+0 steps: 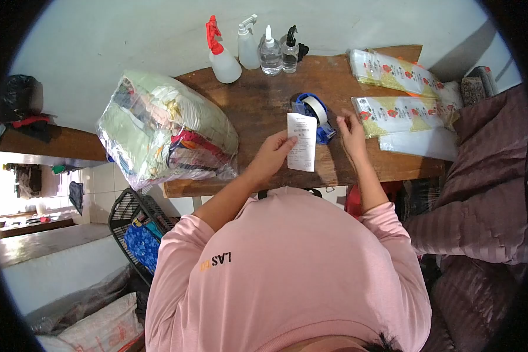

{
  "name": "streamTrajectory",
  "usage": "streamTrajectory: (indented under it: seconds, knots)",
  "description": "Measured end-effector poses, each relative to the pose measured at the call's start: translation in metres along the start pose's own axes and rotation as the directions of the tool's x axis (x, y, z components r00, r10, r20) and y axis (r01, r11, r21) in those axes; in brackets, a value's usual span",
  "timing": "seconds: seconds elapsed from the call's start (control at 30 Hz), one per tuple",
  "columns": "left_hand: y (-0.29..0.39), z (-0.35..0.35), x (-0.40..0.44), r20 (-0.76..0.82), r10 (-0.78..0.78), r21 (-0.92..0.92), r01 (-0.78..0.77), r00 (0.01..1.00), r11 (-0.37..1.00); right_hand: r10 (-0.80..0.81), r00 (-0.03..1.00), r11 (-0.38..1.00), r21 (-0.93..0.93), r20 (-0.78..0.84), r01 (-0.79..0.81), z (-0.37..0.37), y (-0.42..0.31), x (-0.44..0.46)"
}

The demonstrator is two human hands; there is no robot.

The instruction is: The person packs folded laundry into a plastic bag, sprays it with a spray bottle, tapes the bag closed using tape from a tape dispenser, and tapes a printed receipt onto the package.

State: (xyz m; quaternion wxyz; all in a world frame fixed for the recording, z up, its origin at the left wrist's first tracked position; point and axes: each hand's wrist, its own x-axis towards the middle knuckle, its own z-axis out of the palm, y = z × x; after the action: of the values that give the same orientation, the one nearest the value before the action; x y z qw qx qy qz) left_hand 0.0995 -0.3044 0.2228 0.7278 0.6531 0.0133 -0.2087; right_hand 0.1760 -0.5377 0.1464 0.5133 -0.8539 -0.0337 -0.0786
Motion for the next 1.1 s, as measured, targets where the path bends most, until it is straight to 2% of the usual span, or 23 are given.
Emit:
streamTrajectory:
  seconds: [0.07,0.17,0.2,0.3,0.4,0.5,0.6,0.7,0.73,0.8,0.9,1.0,1.1]
  knots:
    - [0.0,-0.001,0.0,-0.054,0.044,0.0,-0.044,0.998,0.999,-0.026,0.99,0.957,-0.284,0.137,0.065,0.011,0.069,0.003]
    - [-0.01,-0.004,0.006,-0.072,0.124,-0.01,-0.125,0.99,0.992,0.123,0.963,0.974,-0.214,0.242,-0.071,0.014,0.047,-0.005]
    - [-0.011,-0.004,0.008,-0.068,0.147,0.003,-0.147,0.987,0.989,0.143,0.961,0.956,-0.284,0.235,-0.073,0.01,0.026,-0.005]
    - [-0.008,-0.001,0.008,-0.079,0.161,-0.025,-0.163,0.984,0.986,0.119,0.963,0.978,-0.198,0.243,-0.071,0.013,0.029,-0.002]
    - [-0.008,0.001,0.011,-0.101,0.173,-0.032,-0.177,0.98,0.984,-0.202,0.965,0.877,-0.408,0.165,0.253,0.013,0.015,-0.001]
    - [-0.012,-0.003,0.016,-0.13,0.165,0.018,-0.164,0.978,0.986,0.021,0.981,0.883,-0.464,0.191,0.071,0.006,-0.021,0.0]
    - [-0.014,-0.004,0.019,-0.174,0.199,0.044,-0.194,0.964,0.98,0.217,0.92,0.87,-0.492,0.325,-0.031,0.004,-0.013,0.0]
    - [-0.014,-0.004,0.022,-0.208,0.238,0.039,-0.235,0.949,0.971,0.183,0.942,0.971,-0.202,0.281,-0.128,0.006,0.013,-0.009]
    - [-0.014,-0.004,0.022,-0.218,0.242,0.034,-0.241,0.945,0.97,0.194,0.927,0.981,-0.044,0.322,-0.19,0.006,0.025,-0.013]
    - [-0.013,-0.006,0.022,-0.234,0.191,-0.023,-0.202,0.953,0.979,0.191,0.895,0.911,0.266,0.402,-0.314,0.002,0.039,-0.021]
    - [-0.007,-0.004,0.024,-0.243,0.073,-0.154,-0.113,0.967,0.982,0.218,0.875,0.881,0.298,0.432,-0.366,-0.007,0.045,-0.037]
    - [-0.005,-0.004,0.032,-0.235,0.016,-0.25,-0.077,0.972,0.965,0.231,0.879,0.744,0.507,0.417,-0.436,0.001,0.066,-0.044]
    - [0.005,-0.001,0.034,-0.215,-0.025,-0.28,-0.037,0.976,0.959,0.217,0.925,0.962,0.094,0.312,-0.258,-0.003,0.061,-0.044]
